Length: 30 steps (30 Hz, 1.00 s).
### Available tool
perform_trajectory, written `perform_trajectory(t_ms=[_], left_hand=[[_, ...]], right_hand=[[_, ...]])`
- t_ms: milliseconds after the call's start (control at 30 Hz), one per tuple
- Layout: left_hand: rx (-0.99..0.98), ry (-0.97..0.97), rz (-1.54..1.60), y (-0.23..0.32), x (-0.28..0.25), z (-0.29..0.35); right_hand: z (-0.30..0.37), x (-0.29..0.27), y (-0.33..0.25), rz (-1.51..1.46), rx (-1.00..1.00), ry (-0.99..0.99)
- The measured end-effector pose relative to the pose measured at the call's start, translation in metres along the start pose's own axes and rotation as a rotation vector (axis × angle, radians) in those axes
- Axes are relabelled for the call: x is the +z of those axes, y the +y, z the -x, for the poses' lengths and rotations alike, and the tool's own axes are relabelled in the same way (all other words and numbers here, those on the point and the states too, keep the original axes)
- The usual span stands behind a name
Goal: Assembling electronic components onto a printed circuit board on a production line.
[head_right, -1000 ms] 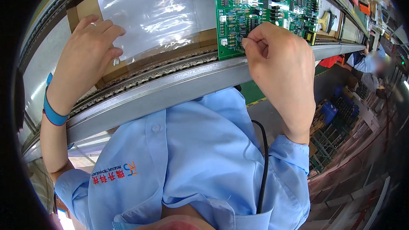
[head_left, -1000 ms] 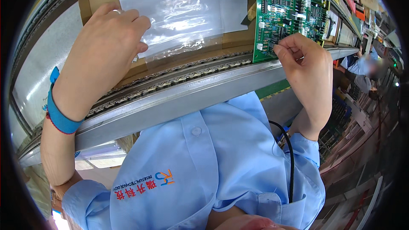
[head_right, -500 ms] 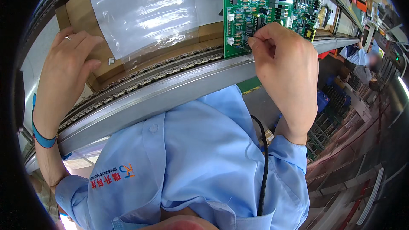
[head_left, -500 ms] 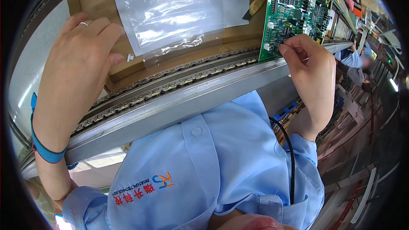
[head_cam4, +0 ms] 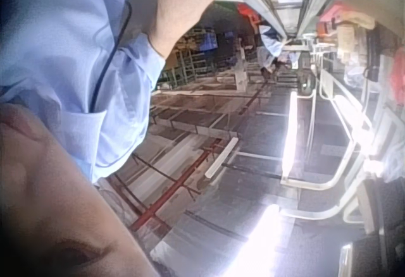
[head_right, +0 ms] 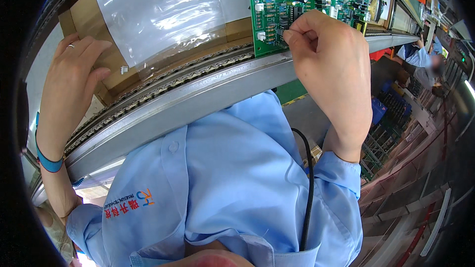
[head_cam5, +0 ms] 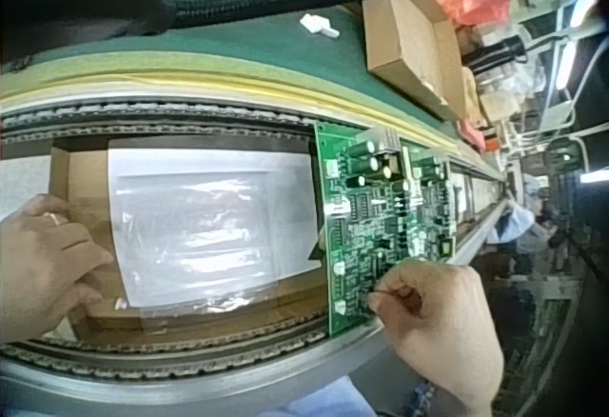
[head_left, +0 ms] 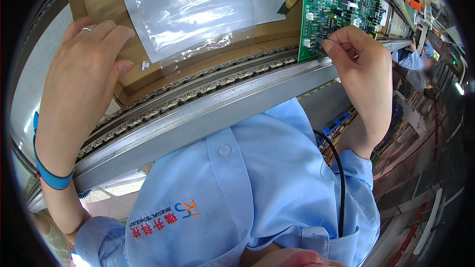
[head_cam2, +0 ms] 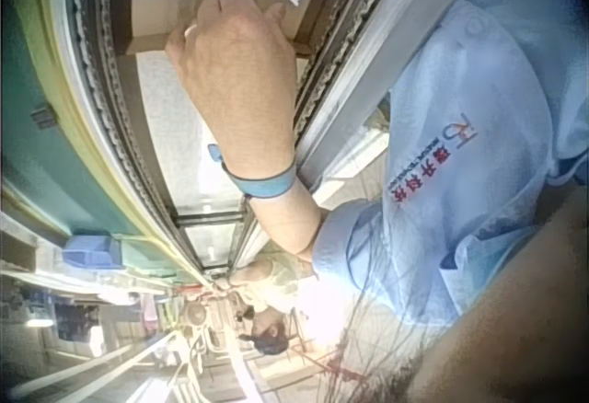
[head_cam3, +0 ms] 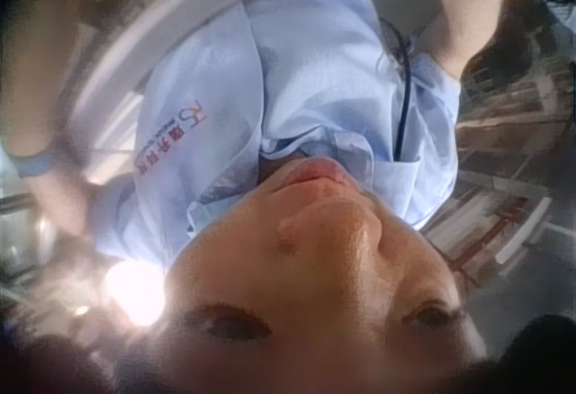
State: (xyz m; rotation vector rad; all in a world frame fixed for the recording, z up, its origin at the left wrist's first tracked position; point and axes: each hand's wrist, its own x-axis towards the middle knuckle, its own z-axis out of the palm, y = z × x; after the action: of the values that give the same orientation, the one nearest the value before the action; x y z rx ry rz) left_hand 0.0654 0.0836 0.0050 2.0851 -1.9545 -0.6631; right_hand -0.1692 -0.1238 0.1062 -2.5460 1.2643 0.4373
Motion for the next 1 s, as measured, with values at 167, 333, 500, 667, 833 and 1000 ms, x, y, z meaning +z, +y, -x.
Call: perform_trajectory(t_ms=[167,333,500,667,833,1000], left_hand=[[-0.011,-0.057,-0.003,-0.0043,-0.0011,0.0022],[-0.036,-0.136,-0.047,-0.0033,-0.0035,0.0015],[-0.048,-0.116,-0.033,-0.0022,-0.0037,0.0029],[-0.062,-0.149,-0.04,-0.0022,-0.0034,0.0005],[-0.054,-0.142,-0.026,-0.003,-0.0047,0.0014],[-0.063,-0.146,-0.035,-0.0014,-0.0051,0.0011]], right_hand=[[0.0033,0.0029,0.0003,-0.035,0.006,0.021],[0.0049,0.0043,0.0004,-0.074,0.037,0.037],[0.0051,0.0032,-0.0007,-0.085,0.057,0.039],[0.0035,0.0021,-0.0017,-0.047,0.036,0.03],[0.0036,0.0026,-0.0017,-0.028,0.008,0.041],[0.0031,0.0039,-0.0008,-0.065,0.04,0.041]])
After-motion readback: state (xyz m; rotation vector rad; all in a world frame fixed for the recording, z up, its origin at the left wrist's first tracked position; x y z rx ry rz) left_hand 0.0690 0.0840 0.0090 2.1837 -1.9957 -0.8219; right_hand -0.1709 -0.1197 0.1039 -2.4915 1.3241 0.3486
